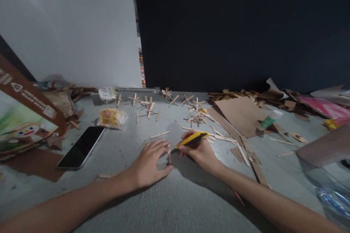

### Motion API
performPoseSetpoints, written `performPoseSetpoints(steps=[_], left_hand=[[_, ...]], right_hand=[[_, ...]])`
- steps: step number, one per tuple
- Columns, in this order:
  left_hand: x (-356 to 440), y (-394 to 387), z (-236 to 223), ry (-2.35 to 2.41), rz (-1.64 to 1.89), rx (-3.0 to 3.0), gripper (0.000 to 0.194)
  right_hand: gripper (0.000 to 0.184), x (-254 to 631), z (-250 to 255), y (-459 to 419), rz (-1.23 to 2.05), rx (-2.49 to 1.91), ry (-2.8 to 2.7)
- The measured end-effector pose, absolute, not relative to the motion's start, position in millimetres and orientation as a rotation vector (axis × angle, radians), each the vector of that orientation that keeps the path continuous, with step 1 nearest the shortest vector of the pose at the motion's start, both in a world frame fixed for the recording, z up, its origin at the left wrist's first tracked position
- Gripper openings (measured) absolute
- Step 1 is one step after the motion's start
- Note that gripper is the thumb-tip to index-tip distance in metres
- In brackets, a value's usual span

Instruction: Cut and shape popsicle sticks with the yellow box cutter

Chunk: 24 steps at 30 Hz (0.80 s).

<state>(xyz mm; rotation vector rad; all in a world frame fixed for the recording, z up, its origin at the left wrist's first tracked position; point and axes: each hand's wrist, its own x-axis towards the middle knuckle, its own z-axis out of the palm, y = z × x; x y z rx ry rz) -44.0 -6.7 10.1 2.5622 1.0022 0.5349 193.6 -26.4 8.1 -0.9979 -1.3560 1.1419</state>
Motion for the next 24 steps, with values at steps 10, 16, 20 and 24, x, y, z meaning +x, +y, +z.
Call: performPoseSetpoints(steps=[10,16,20,24], left_hand=[[-42.5,-8.5,13.4,1.006,0.552,2.529,0.044],[-42.1,-9.1,14.2,1.008,0.545,2.551,0.046],[-42.4,-9.5,14.0,0.996,0.565,2.554,0.043],[-43.0,-10.0,15.7,0.977,0.564,2.539,0.041]], right_hand=[[0.041,188.1,9.6,-27.3,1.152,-1.080,-1.368],[0.038,186.7,9.6,-29.6,1.174,-1.071,-1.374],[0.042,186.2,10.9,-31.2,1.191,-1.045,-1.354],[0.045,186.2,11.5,-32.6,1.168,-1.019,-1.383]])
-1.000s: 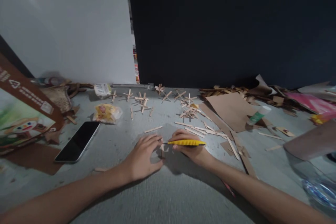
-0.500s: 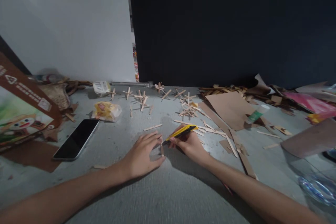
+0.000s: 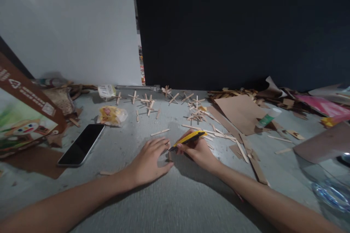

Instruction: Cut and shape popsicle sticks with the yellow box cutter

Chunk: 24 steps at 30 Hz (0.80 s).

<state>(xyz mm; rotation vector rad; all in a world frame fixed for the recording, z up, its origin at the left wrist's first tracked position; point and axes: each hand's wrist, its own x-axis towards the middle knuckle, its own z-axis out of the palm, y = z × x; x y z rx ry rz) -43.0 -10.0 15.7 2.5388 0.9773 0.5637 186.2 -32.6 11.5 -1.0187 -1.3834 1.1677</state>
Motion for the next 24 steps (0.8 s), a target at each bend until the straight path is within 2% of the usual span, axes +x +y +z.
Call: performPoseSetpoints(steps=[8,17,24], left_hand=[[-43.8,-10.4,14.7,0.958,0.561,2.537,0.042],[-41.4,-11.2,15.6,0.984,0.522,2.564,0.043],[-42.6,-10.8,15.5,0.960,0.540,2.554,0.044]], right_hand=[[0.050,188.5,9.1,-34.4,1.171,-1.001,-1.370],[0.047,189.1,7.8,-34.7,1.156,-1.032,-1.389],[0.048,196.4,12.4,-37.7,1.018,-0.961,-1.566]])
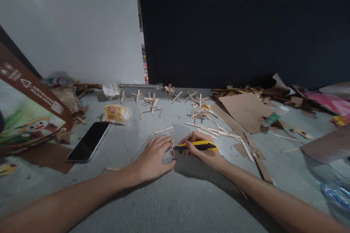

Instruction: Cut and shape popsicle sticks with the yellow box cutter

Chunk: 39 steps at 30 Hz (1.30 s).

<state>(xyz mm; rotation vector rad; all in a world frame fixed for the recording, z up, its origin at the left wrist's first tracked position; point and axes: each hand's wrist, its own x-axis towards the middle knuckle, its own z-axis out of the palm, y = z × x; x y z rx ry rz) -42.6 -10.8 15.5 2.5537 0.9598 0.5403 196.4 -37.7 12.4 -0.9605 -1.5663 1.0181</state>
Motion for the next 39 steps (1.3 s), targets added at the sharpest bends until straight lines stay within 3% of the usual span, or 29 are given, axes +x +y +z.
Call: performPoseSetpoints(steps=[5,11,17,39], left_hand=[[-41,-10,17,0.910,0.535,2.545,0.048],[-42,-8,16,0.890,0.528,2.547,0.054],[-41,-11,17,0.861,0.518,2.595,0.047],[-42,-10,23,0.879,0.450,2.623,0.047]], right_hand=[[0.033,204,18,-39,0.954,-0.867,-1.789],[0.036,204,22,-42,0.745,-0.772,-2.020],[0.041,199,21,-45,0.611,-0.827,-2.003],[0.044,198,11,-46,0.635,-0.912,-1.920]])
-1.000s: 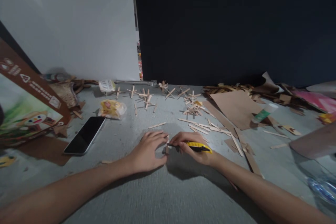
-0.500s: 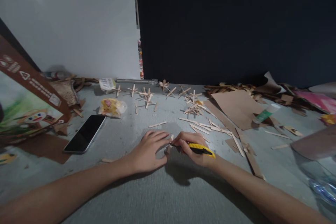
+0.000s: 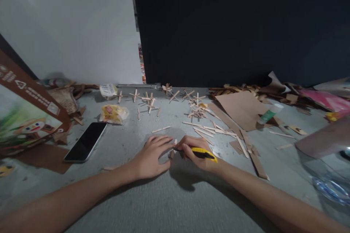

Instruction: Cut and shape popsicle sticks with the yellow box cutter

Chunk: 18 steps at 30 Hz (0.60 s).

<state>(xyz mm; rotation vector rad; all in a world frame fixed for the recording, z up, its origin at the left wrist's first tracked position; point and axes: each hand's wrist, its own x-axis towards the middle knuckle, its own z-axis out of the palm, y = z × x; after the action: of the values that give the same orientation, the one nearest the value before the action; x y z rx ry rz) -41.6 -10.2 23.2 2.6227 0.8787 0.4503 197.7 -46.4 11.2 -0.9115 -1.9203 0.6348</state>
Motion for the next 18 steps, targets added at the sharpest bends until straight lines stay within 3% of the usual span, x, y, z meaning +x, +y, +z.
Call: performPoseSetpoints(steps=[5,18], left_hand=[[-42.1,-10.8,21.8,0.872,0.512,2.607,0.055],[-42.0,-10.2,14.5,0.910,0.514,2.659,0.045]], right_hand=[[0.037,197.9,10.2,-50.5,0.530,-0.842,-1.928],[0.030,199.0,11.9,-49.9,0.480,-0.825,-1.950]])
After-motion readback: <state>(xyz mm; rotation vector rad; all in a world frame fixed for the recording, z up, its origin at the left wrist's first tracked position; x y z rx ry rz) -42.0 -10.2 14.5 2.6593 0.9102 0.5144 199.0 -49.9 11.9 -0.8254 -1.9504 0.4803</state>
